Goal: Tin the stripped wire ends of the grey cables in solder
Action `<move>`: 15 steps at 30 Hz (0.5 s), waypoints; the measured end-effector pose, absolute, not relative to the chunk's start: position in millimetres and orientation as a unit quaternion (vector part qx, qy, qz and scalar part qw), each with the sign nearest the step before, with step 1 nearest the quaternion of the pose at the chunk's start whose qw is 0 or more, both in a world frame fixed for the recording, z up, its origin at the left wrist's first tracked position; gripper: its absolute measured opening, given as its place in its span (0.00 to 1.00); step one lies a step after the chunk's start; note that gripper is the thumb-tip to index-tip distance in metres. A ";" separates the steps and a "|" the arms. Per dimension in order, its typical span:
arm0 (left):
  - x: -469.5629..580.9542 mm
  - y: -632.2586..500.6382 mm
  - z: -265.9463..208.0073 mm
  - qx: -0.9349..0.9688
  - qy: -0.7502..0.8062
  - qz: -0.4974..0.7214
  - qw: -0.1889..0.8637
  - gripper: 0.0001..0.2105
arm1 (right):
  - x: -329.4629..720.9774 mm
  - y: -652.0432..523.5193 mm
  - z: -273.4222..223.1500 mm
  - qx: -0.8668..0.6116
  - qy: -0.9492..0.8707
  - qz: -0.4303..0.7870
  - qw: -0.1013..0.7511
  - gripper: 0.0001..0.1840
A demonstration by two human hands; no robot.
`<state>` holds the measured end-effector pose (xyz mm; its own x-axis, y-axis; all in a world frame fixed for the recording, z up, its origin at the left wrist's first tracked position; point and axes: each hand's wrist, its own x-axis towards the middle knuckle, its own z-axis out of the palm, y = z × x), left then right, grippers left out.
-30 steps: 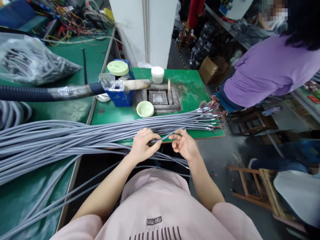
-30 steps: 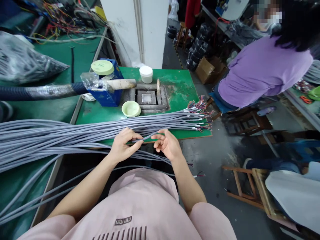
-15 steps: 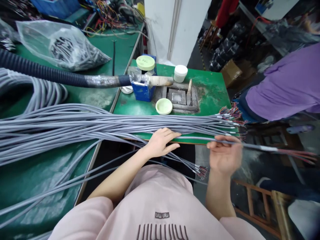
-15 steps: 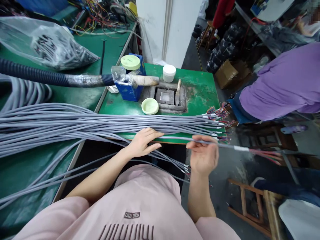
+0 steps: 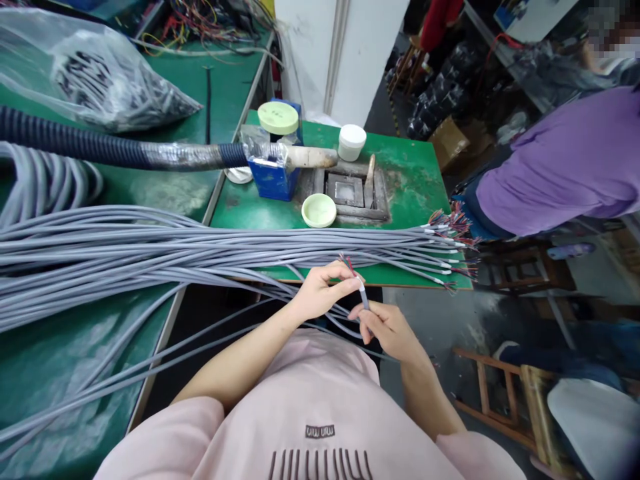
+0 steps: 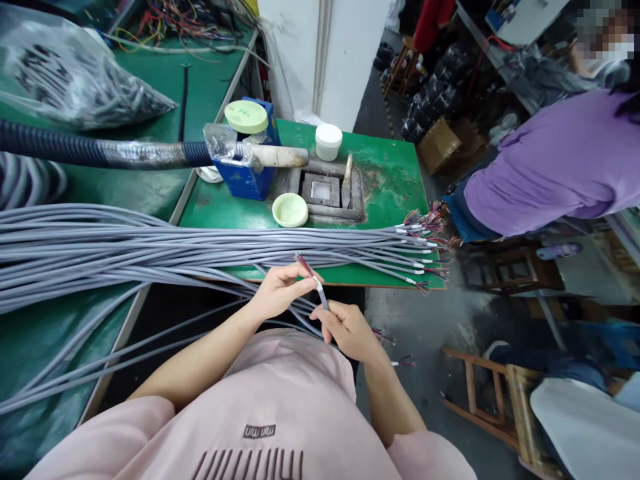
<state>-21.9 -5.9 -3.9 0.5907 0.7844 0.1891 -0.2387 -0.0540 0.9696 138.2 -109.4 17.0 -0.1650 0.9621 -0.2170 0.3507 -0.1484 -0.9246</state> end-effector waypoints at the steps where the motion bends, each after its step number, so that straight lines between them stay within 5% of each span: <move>1: -19.5 -7.4 -3.8 0.589 0.235 0.392 0.667 0.11 | 137.2 -109.3 17.1 -0.566 -0.583 0.499 0.300 0.18; 7: -4.0 -17.0 0.2 0.541 0.261 0.369 0.709 0.13 | 134.2 -106.3 14.1 -0.640 -0.555 0.326 0.419 0.09; 15: 5.2 -9.6 11.6 0.387 0.291 0.385 0.786 0.16 | 136.1 -91.3 3.0 -0.468 -0.316 0.598 0.569 0.15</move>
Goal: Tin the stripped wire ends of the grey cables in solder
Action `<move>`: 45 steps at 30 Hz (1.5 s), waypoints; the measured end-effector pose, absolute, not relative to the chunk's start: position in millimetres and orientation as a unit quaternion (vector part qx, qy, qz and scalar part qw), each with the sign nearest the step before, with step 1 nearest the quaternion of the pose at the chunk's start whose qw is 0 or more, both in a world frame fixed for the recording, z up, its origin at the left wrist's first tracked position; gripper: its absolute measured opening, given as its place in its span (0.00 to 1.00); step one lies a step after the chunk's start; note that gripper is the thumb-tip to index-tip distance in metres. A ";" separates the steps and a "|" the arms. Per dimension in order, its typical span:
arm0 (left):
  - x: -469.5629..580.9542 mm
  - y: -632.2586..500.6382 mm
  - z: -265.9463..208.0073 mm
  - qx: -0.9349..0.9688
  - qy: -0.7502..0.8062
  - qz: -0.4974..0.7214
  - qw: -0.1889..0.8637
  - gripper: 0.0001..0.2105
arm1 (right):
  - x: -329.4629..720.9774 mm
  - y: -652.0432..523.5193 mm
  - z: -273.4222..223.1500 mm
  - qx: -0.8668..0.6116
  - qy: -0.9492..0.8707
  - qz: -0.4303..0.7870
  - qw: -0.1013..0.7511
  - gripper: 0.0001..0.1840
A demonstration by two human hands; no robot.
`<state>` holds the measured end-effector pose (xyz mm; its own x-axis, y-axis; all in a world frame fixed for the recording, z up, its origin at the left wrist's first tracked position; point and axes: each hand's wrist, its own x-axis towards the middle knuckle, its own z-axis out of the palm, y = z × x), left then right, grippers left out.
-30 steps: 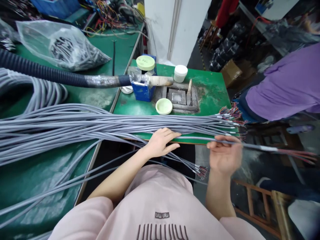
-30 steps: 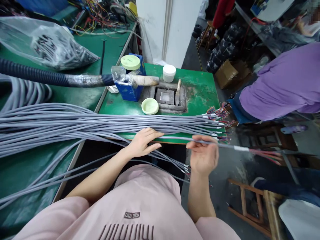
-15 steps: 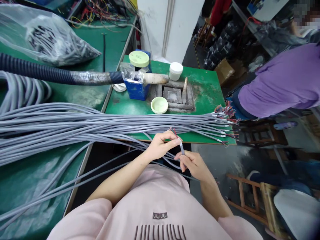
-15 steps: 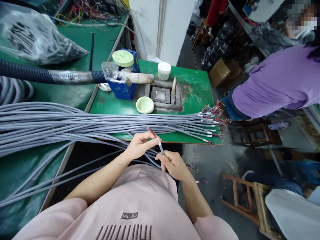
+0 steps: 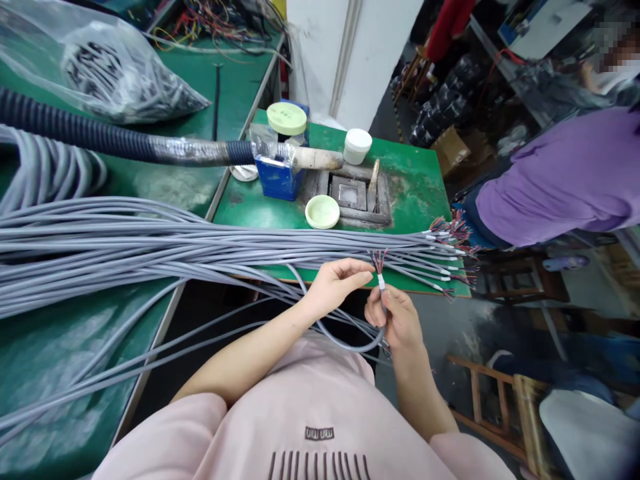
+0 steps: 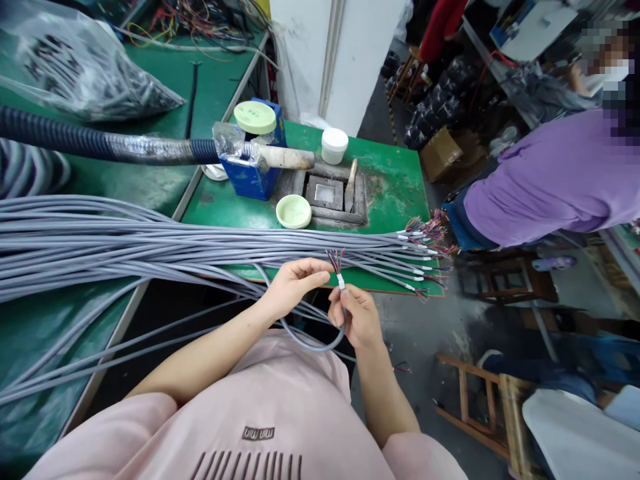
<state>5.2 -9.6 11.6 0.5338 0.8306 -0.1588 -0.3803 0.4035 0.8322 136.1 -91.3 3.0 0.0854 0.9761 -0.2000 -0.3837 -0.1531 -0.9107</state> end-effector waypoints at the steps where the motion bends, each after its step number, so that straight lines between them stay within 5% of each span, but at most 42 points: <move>1: 5.2 -8.3 11.9 0.375 0.296 0.389 0.788 0.16 | 135.7 -89.9 2.6 -0.454 -0.305 0.616 0.567 0.15; 14: 8.7 -4.1 11.6 0.350 0.302 0.451 0.763 0.14 | 133.1 -88.5 -2.7 -0.479 -0.331 0.598 0.550 0.15; 17: 8.8 -6.2 7.4 0.348 0.305 0.448 0.765 0.14 | 135.5 -86.8 -1.1 -0.529 -0.390 0.513 0.552 0.14; 20: 11.0 -10.4 4.0 0.339 0.302 0.433 0.779 0.15 | 135.7 -82.5 4.1 -0.611 -0.454 0.390 0.518 0.23; 25: 15.9 -17.2 0.8 0.315 0.295 0.428 0.794 0.13 | 130.9 -75.1 10.8 -0.664 -0.526 0.211 0.488 0.13; 32: 9.9 -13.0 7.3 0.312 0.306 0.501 0.747 0.13 | 137.7 -56.4 22.2 -0.577 -0.644 0.107 0.491 0.07; 45: -16.6 3.8 16.2 0.250 0.311 0.530 0.749 0.13 | 125.9 21.1 59.6 -0.558 -0.732 0.107 0.377 0.10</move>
